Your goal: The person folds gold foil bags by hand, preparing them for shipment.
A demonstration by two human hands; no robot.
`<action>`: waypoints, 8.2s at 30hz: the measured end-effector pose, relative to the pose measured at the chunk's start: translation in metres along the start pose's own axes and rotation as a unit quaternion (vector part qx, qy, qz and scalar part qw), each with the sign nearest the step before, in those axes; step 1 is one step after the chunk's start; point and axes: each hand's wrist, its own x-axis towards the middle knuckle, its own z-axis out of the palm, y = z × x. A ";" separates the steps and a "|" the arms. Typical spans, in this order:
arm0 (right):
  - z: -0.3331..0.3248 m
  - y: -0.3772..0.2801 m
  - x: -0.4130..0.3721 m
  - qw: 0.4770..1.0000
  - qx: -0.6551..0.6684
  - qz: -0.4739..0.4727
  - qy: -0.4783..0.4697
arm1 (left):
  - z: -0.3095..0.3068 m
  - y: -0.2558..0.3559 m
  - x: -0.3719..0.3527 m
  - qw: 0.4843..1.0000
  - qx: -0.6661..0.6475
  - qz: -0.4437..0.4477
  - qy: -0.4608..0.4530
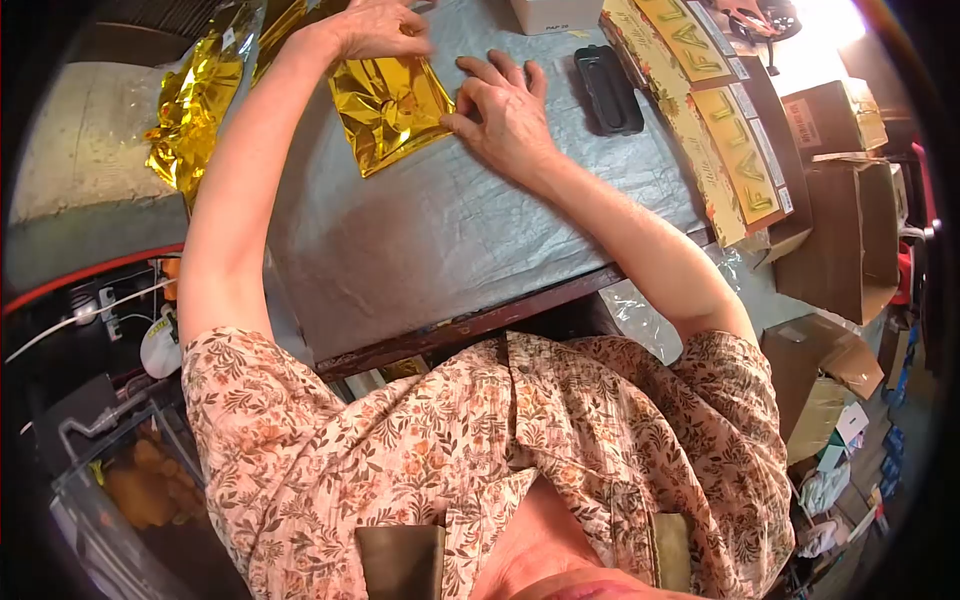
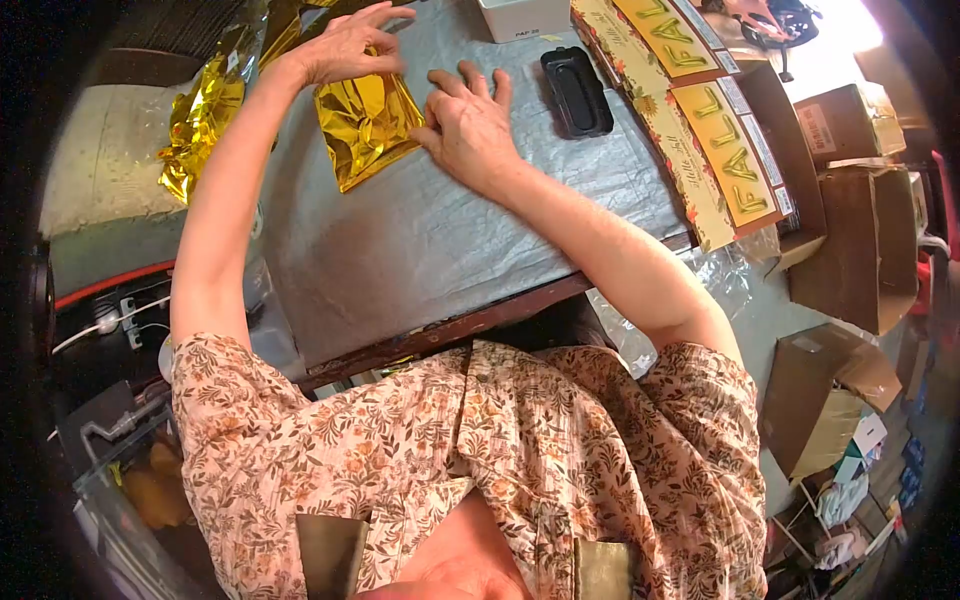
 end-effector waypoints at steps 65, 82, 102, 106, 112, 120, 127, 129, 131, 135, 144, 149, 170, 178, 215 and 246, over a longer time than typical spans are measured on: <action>0.037 0.023 0.091 0.996 -0.034 0.078 0.002 | 0.142 0.129 -0.116 0.848 0.173 -0.455 0.211; 0.045 0.005 0.072 0.976 -0.122 -0.158 -0.089 | 0.140 0.078 -0.118 0.858 0.142 -0.319 0.377; 0.077 0.008 0.083 0.877 -0.011 -0.384 0.288 | 0.114 0.112 -0.116 0.847 0.073 -0.464 0.247; 0.058 0.013 0.062 0.963 -0.194 -0.165 -0.089 | 0.149 0.129 -0.122 0.839 0.177 -0.472 0.206; 0.055 0.011 0.061 0.962 -0.198 -0.159 -0.099 | 0.143 0.146 -0.115 0.832 0.214 -0.491 0.146; 0.055 0.010 0.063 0.960 -0.213 -0.142 -0.116 | 0.150 0.145 -0.119 0.798 0.186 -0.528 0.224; 0.051 0.006 0.064 0.958 -0.216 -0.134 -0.134 | 0.152 0.122 -0.107 0.806 0.235 -0.493 0.227; 0.053 0.009 0.065 0.956 -0.222 -0.135 -0.134 | 0.146 0.131 -0.099 0.805 0.221 -0.533 0.138; 0.055 0.012 0.062 0.955 -0.228 -0.130 -0.137 | 0.143 0.133 -0.098 0.809 0.213 -0.532 0.135; 0.042 0.004 0.076 0.966 -0.185 -0.117 -0.139 | 0.140 0.136 -0.098 0.819 0.168 -0.531 0.134; 0.043 0.017 0.151 0.983 -0.115 0.062 -0.130 | 0.147 0.133 -0.097 0.810 0.173 -0.541 0.146; 0.046 0.036 0.188 0.961 -0.128 0.114 -0.218 | 0.143 0.135 -0.096 0.811 0.157 -0.547 0.136; 0.027 0.010 0.162 0.950 -0.128 0.142 -0.246 | 0.142 0.136 -0.095 0.812 0.147 -0.546 0.146; 0.014 0.008 0.167 0.899 0.102 0.326 -0.273 | 0.143 0.135 -0.097 0.817 0.143 -0.537 0.155; -0.057 0.004 -0.001 0.899 0.083 -0.385 -0.190 | 0.129 0.220 -0.120 0.883 0.138 -0.321 0.313; -0.059 -0.011 -0.029 0.929 -0.030 -0.347 -0.127 | 0.152 0.230 -0.135 0.851 0.123 -0.355 0.367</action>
